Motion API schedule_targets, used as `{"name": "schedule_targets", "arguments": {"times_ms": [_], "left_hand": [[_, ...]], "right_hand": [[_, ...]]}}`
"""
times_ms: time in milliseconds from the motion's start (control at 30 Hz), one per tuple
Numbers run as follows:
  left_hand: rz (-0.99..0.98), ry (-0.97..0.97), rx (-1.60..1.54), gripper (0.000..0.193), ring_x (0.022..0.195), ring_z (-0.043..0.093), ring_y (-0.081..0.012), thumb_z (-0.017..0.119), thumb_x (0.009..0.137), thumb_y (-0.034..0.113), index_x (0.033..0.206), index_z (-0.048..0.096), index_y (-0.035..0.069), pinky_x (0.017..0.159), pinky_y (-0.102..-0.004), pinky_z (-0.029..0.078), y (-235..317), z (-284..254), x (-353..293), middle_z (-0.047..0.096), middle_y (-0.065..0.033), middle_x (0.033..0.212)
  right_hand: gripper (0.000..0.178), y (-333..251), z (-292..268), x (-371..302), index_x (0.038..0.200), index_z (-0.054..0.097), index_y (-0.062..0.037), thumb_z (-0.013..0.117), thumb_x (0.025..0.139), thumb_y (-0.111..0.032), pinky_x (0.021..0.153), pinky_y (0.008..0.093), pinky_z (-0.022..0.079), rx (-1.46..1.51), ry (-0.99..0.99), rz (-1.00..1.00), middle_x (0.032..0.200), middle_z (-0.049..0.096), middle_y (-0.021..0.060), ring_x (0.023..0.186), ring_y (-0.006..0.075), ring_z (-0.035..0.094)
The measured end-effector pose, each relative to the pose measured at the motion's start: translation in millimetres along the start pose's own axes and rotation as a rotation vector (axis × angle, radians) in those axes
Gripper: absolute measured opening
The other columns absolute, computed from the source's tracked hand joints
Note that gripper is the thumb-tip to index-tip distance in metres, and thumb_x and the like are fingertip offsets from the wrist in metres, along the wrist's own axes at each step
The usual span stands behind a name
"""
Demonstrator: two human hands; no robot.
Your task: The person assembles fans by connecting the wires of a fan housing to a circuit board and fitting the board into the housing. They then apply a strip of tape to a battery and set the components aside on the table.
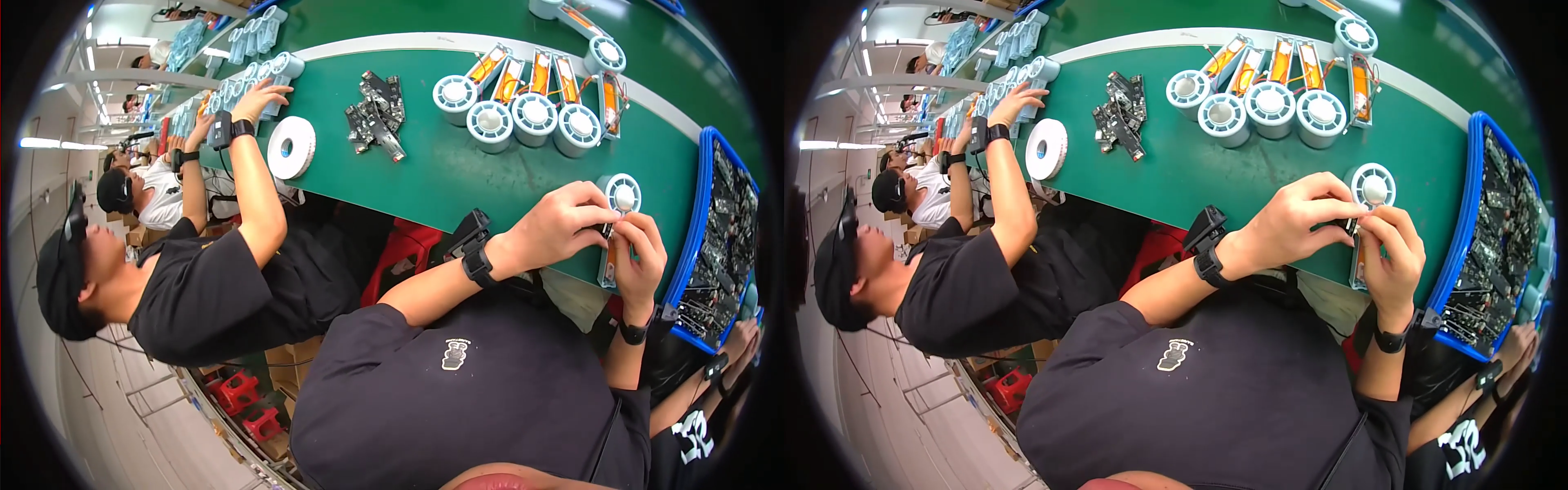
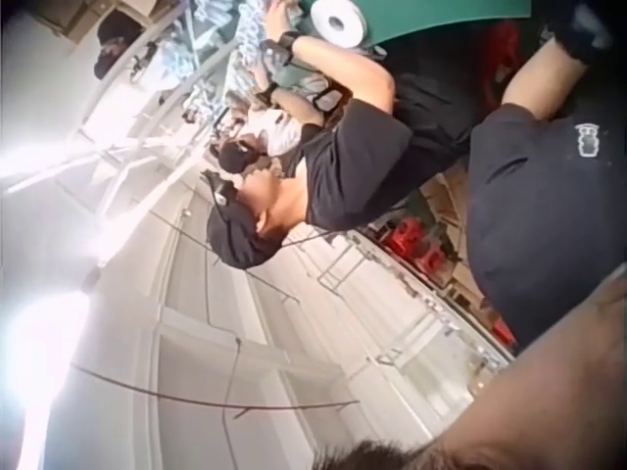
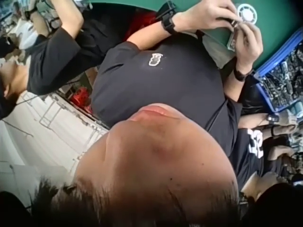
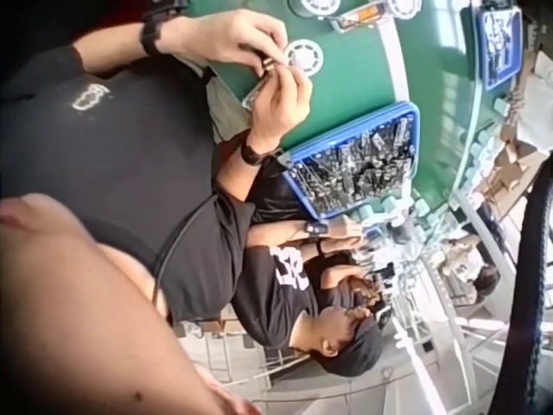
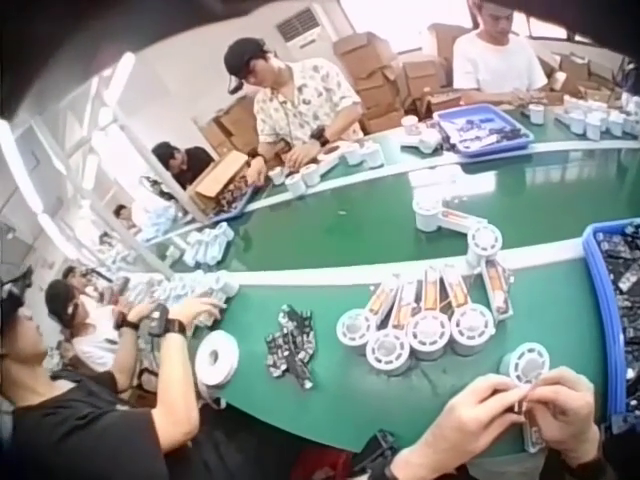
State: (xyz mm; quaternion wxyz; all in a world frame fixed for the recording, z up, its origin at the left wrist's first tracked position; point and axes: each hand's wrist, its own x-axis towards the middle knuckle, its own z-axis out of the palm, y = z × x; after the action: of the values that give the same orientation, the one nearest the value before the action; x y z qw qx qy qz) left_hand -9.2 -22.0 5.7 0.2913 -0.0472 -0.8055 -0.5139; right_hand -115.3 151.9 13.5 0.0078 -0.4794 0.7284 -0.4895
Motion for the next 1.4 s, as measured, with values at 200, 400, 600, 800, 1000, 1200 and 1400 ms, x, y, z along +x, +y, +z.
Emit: {"name": "schedule_targets", "arguments": {"times_ms": [200, 400, 600, 800, 1000, 1200, 1400], "left_hand": [[0.034, -0.008, -0.023, 0.043, 0.091, 0.067, -0.0269, 0.086, 0.073, 0.003, 0.114, 0.075, 0.005, 0.077, -0.0366, 0.058, -2, -3, -1, 0.066, -0.0104, 0.103], [0.026, -0.049, -0.083, 0.042, 0.091, 0.067, -0.0272, 0.085, 0.073, 0.002, 0.113, 0.075, 0.005, 0.077, -0.0368, 0.058, -2, -7, -3, 0.067, -0.0102, 0.104], [0.079, 0.044, 0.088, 0.04, 0.091, 0.067, -0.0277, 0.085, 0.073, 0.002, 0.112, 0.075, 0.005, 0.078, -0.0372, 0.058, 0, -4, -11, 0.068, -0.01, 0.103], [0.102, 0.087, 0.122, 0.039, 0.092, 0.067, -0.028, 0.084, 0.072, 0.002, 0.11, 0.075, 0.005, 0.077, -0.0374, 0.058, -1, 0, -10, 0.069, -0.0093, 0.102], [0.107, -0.016, 0.042, 0.04, 0.092, 0.067, -0.0281, 0.085, 0.072, 0.003, 0.111, 0.074, 0.006, 0.078, -0.0373, 0.058, -8, -12, -4, 0.068, -0.0085, 0.103], [0.107, -0.062, 0.064, 0.04, 0.092, 0.067, -0.0275, 0.085, 0.072, 0.004, 0.11, 0.074, 0.007, 0.078, -0.0371, 0.057, -3, -14, 1, 0.068, -0.0081, 0.103], [0.073, 0.08, 0.164, 0.034, 0.089, 0.068, -0.0265, 0.084, 0.071, 0.005, 0.104, 0.075, 0.006, 0.074, -0.0368, 0.058, 3, -6, -4, 0.069, -0.0071, 0.1]], "right_hand": [[0.018, -6, 6, -6, 0.096, 0.071, 0.0027, 0.074, 0.081, 0.011, 0.066, 0.0324, 0.056, -0.106, 0.055, -0.065, 0.092, 0.075, 0.0164, 0.074, 0.0277, 0.073], [0.017, -5, 5, -2, 0.097, 0.073, 0.002, 0.074, 0.081, 0.01, 0.066, 0.0315, 0.057, -0.095, 0.042, -0.151, 0.095, 0.077, 0.018, 0.075, 0.0275, 0.075], [0.018, -4, 9, -6, 0.099, 0.076, 0.002, 0.075, 0.082, 0.009, 0.066, 0.0316, 0.058, -0.021, 0.029, -0.057, 0.097, 0.077, 0.0188, 0.078, 0.0278, 0.076], [0.021, 2, 9, -6, 0.1, 0.077, 0.002, 0.075, 0.081, 0.01, 0.067, 0.0311, 0.058, 0.032, 0.024, -0.038, 0.099, 0.078, 0.0194, 0.079, 0.0279, 0.077], [0.021, -2, 11, -6, 0.1, 0.076, 0.0024, 0.076, 0.08, 0.011, 0.069, 0.0311, 0.058, -0.09, 0.042, -0.123, 0.1, 0.078, 0.0195, 0.081, 0.0277, 0.077], [0.017, -7, 8, -9, 0.1, 0.076, 0.0042, 0.076, 0.083, 0.009, 0.076, 0.0318, 0.059, -0.091, 0.01, -0.012, 0.1, 0.078, 0.0201, 0.089, 0.0274, 0.078], [0.016, -20, 7, -8, 0.107, 0.075, 0.006, 0.072, 0.092, 0.003, 0.06, 0.0245, 0.05, 0.045, 0.01, 0.133, 0.086, 0.074, 0.0094, 0.069, 0.0116, 0.066]]}}
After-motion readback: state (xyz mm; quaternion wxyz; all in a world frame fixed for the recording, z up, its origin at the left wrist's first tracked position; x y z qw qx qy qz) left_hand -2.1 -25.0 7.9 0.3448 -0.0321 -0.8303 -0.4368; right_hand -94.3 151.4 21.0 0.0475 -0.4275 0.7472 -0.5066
